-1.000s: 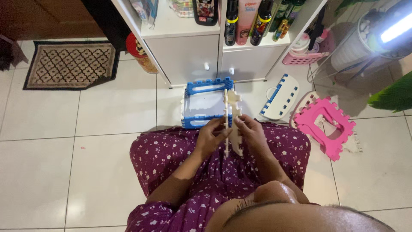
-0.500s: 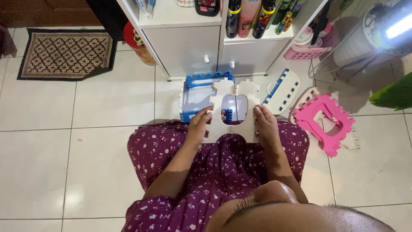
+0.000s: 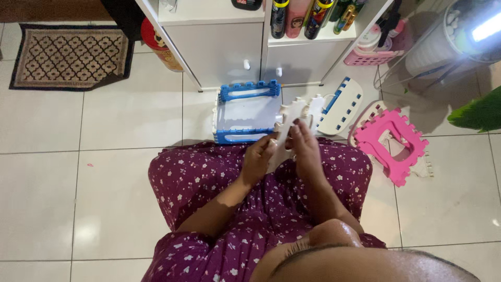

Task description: The person sits on the tiled floor and takes apart two folding foam step stools, separating their interlocking pink, blue and white panels by hand, then snaps the panels back together to rebuild the stools.

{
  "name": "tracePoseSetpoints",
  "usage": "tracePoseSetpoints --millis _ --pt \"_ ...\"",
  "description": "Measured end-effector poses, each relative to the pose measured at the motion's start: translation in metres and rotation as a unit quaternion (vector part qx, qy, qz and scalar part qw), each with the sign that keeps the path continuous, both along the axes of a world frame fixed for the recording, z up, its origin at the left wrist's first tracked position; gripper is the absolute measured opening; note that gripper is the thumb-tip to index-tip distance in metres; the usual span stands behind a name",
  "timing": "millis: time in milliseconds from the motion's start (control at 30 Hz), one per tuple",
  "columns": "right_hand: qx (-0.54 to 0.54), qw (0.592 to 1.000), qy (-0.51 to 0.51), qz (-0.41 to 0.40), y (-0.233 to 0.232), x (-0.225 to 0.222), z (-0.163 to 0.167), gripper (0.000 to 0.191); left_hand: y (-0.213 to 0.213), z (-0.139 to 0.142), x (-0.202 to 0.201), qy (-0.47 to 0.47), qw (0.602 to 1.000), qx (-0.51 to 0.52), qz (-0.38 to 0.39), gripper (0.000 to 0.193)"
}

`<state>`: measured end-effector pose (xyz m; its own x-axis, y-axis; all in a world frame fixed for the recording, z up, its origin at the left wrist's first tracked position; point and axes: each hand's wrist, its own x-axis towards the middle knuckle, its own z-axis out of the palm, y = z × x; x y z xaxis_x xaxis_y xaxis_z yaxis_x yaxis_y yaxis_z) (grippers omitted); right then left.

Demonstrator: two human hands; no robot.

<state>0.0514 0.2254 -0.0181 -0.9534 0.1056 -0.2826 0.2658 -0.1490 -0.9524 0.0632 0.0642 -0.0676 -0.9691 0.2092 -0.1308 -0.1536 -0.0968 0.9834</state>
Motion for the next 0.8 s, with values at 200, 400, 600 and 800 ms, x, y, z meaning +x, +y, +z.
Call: tracePoseSetpoints --millis 200,400,600,800 --pt "-0.228 0.974 0.015 0.011 0.013 -0.01 0.001 0.025 0.011 -0.021 0.006 -0.04 0.998 0.028 -0.048 0.051" --pt "-0.209 0.977 0.002 -0.05 0.029 -0.023 -0.009 0.027 0.037 -0.068 0.018 -0.152 0.972 0.054 0.171 0.051" --pt "-0.196 0.978 0.031 -0.061 0.041 -0.04 -0.041 0.027 0.048 -0.114 -0.023 -0.172 0.967 0.082 0.167 0.077" --pt "-0.192 0.981 -0.003 -0.041 0.049 -0.053 -0.061 0.023 0.037 -0.108 -0.051 -0.089 0.981 0.045 0.167 0.052"
